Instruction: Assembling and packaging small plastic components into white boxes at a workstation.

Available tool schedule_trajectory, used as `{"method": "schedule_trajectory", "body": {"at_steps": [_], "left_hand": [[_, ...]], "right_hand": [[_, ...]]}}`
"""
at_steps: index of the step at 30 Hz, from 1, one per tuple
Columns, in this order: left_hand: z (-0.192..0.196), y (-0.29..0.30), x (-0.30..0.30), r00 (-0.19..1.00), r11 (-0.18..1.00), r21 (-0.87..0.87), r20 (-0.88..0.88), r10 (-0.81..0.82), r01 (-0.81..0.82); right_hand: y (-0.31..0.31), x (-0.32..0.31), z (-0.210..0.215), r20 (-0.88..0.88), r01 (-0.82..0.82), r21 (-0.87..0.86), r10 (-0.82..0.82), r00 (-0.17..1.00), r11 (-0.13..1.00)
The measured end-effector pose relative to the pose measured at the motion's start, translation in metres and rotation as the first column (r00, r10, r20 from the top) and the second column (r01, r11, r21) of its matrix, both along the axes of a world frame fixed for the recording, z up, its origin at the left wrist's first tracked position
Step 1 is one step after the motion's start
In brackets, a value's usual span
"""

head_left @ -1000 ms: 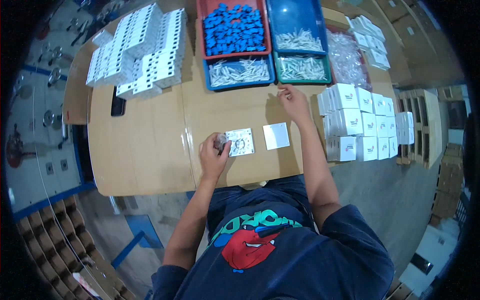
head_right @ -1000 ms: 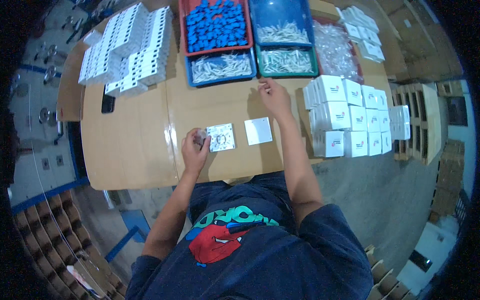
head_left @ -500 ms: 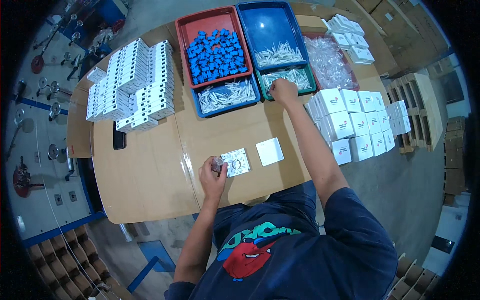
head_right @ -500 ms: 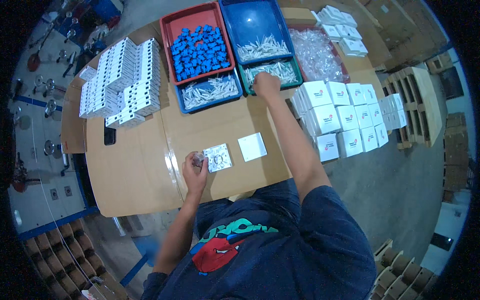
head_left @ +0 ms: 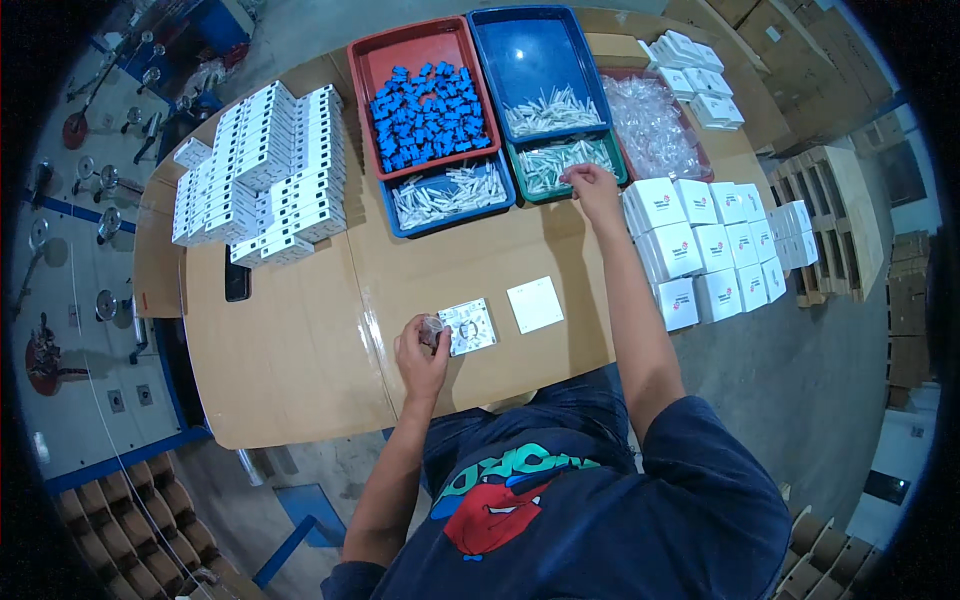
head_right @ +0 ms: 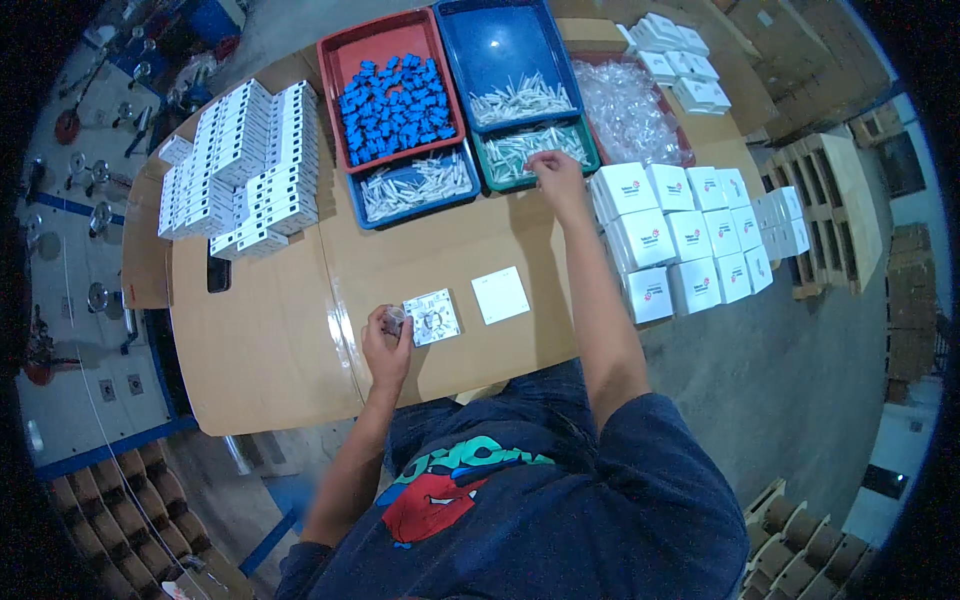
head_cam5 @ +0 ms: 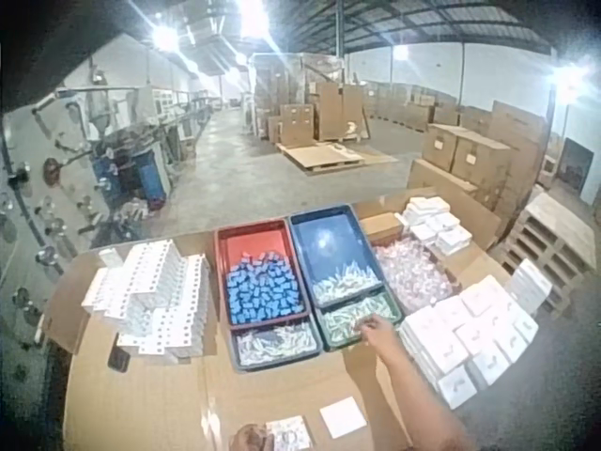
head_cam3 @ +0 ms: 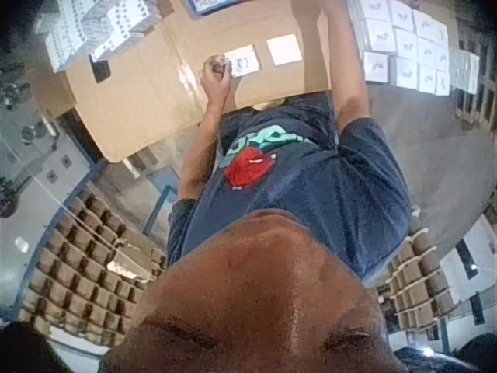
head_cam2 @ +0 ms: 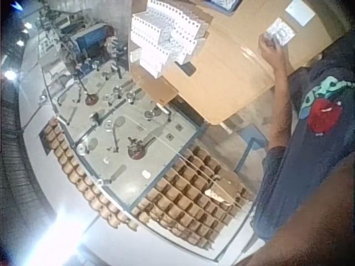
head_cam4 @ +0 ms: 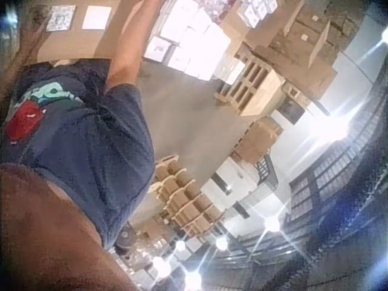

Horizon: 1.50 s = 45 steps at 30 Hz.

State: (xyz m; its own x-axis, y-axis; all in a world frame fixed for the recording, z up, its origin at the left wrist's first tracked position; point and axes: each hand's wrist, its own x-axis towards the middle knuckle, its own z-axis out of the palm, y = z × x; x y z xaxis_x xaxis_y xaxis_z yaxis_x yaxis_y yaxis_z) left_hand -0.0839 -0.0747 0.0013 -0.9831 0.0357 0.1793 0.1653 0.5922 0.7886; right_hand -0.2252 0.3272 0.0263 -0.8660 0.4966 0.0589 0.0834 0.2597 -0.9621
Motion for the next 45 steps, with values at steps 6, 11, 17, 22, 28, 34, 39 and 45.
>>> {"method": "schedule_trajectory", "body": {"at_steps": [6,11,17,22,28,34,39,45], "left_hand": [[-0.006,-0.001,0.003,1.0,1.0,0.025,0.013,0.004,-0.005],[-0.007,-0.008,0.01,0.999,0.999,0.001,-0.008,0.052,-0.052],[0.002,-0.001,-0.001,0.996,1.0,-0.016,-0.091,-0.004,0.003],[0.008,-0.004,0.0,0.999,1.0,-0.009,-0.031,0.021,-0.022],[0.002,-0.008,0.003,0.999,1.0,0.006,-0.052,0.004,-0.004],[0.0,-0.009,0.002,0.991,1.0,-0.02,-0.132,-0.017,0.014],[0.001,-0.009,0.003,0.997,1.0,-0.01,-0.073,-0.03,0.029],[-0.002,-0.011,0.002,0.994,0.999,-0.006,-0.103,-0.043,0.042]], "right_hand": [[-0.016,0.037,0.017,0.145,0.023,-0.373,0.033,0.989,0.928],[-0.044,0.06,-0.004,0.147,-0.06,-0.433,0.136,0.98,0.899],[-0.11,0.099,0.002,0.179,-0.224,-0.269,0.277,0.944,0.937],[-0.183,0.112,0.008,0.146,-0.41,-0.367,0.488,0.861,0.835],[-0.222,0.11,0.022,0.326,-0.57,-0.192,0.599,0.731,0.799],[-0.233,0.111,0.026,0.17,-0.715,0.087,0.697,0.696,0.693],[-0.233,0.114,0.029,0.172,-0.701,-0.037,0.695,0.698,0.713],[-0.224,0.115,0.014,0.189,-0.837,0.02,0.82,0.541,0.547]]}}
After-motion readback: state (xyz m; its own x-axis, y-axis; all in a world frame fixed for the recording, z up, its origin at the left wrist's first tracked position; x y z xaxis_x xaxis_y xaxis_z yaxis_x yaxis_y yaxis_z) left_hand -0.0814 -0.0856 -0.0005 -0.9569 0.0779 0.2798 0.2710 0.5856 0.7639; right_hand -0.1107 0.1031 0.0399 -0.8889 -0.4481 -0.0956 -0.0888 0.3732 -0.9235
